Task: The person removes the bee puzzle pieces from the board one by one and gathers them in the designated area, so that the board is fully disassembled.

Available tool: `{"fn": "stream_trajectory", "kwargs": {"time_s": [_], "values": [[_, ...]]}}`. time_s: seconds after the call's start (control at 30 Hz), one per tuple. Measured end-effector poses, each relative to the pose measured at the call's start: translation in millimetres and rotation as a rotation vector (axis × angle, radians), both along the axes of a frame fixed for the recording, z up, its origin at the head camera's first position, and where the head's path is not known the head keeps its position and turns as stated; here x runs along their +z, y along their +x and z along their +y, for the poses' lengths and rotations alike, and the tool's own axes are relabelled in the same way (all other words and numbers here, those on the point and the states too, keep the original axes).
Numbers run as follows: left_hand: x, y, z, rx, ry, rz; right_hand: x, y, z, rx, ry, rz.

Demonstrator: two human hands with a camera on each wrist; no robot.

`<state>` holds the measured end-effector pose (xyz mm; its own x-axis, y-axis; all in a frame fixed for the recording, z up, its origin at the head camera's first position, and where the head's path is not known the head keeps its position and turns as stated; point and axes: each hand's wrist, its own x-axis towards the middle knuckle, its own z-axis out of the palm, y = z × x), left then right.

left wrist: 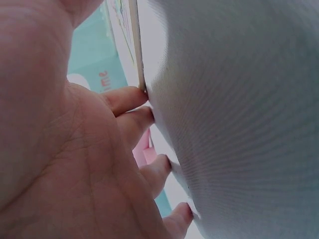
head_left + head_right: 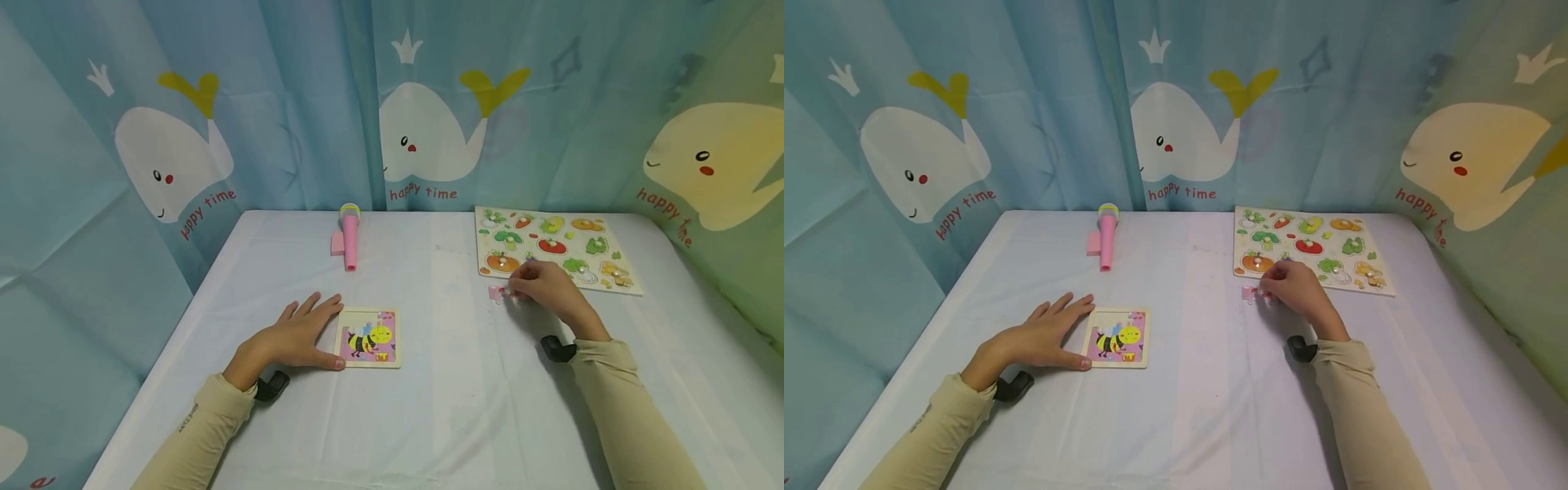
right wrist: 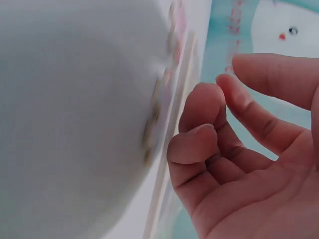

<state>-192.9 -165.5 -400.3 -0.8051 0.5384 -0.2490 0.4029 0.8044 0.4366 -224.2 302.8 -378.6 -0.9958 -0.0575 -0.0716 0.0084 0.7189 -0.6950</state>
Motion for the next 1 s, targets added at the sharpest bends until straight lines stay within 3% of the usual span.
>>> {"fn": "stream_trajectory", "kwargs": {"time_s": [0.33, 0.63, 1.0], "values": [[-0.5, -0.5, 1.2, -0.001, 0.001, -0.005, 0.3, 1.1, -30.1, 0.091, -0.112, 0.009], [-1.5, 0.2, 0.5, -0.001, 0.008, -0.003, -3.3, -0.5, -57.0, 0.174, -0.072, 0.036], [-2.1, -0.8, 0.3, 0.003, 0.003, 0.004, -9.2, -2.4, -90.8, 0.256, -0.105, 0.063]]}}
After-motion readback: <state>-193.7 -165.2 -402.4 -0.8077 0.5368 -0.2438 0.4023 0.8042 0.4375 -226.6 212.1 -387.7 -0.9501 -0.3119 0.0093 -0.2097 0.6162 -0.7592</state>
